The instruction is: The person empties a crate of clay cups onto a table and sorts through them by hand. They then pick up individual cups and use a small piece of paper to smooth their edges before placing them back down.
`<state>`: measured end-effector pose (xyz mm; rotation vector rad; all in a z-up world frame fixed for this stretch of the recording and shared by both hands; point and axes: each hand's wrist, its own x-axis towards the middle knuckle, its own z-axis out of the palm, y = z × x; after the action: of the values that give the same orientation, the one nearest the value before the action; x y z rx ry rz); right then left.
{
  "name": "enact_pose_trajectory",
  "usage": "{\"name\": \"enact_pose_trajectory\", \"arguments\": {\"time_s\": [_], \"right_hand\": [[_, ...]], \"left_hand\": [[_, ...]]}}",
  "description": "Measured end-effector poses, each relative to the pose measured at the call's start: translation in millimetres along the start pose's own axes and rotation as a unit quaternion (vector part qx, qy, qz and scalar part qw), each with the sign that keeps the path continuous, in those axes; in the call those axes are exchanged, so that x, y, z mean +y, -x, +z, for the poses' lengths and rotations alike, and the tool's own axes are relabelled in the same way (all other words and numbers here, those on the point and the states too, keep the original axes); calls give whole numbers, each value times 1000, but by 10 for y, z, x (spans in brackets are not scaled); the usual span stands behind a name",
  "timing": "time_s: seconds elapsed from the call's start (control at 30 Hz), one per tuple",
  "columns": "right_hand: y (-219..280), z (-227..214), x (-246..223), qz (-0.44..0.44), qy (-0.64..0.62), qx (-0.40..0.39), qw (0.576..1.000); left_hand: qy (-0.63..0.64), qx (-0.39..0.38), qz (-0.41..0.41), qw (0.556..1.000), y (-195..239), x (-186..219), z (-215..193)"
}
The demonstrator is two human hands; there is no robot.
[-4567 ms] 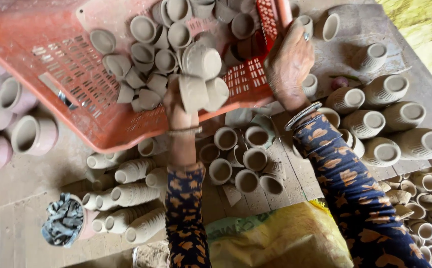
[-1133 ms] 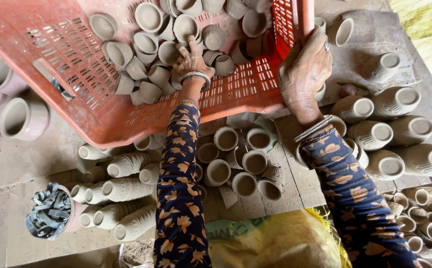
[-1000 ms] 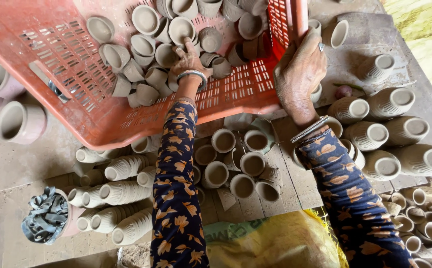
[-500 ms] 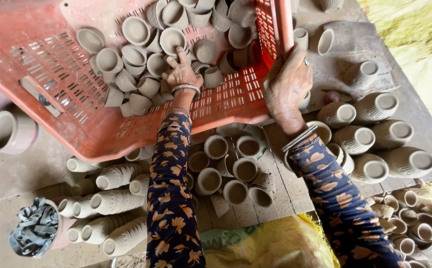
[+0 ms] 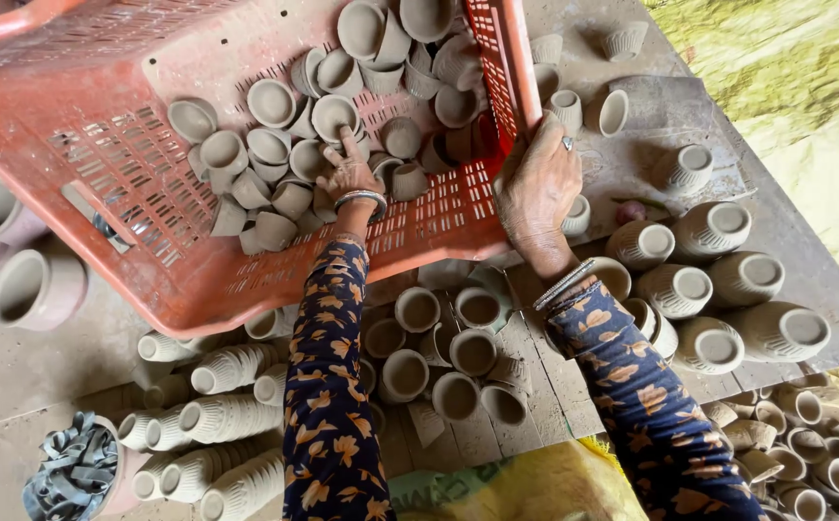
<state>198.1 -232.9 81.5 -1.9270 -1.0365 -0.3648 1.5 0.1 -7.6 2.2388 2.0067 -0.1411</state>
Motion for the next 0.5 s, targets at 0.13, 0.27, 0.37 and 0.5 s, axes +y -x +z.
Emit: {"name": "enact_pose_trajectory", "arguments": {"time_s": [0.13,0.27,0.37,0.5], "right_hand": [[-4,22,-3,17,8,-10,1000],[-4,37,-8,32,25,-19,999],[50,76,63,18,23,-5,1000],[51,57,51,25,28,-14,999]], "left_hand": [[11,13,19,1000,48,-86,-46],[14,33,39,999,49,-157,-69],[-2,8,36,999,116,-102,-170],[2,6,28,1000,104,-57,-159]]}}
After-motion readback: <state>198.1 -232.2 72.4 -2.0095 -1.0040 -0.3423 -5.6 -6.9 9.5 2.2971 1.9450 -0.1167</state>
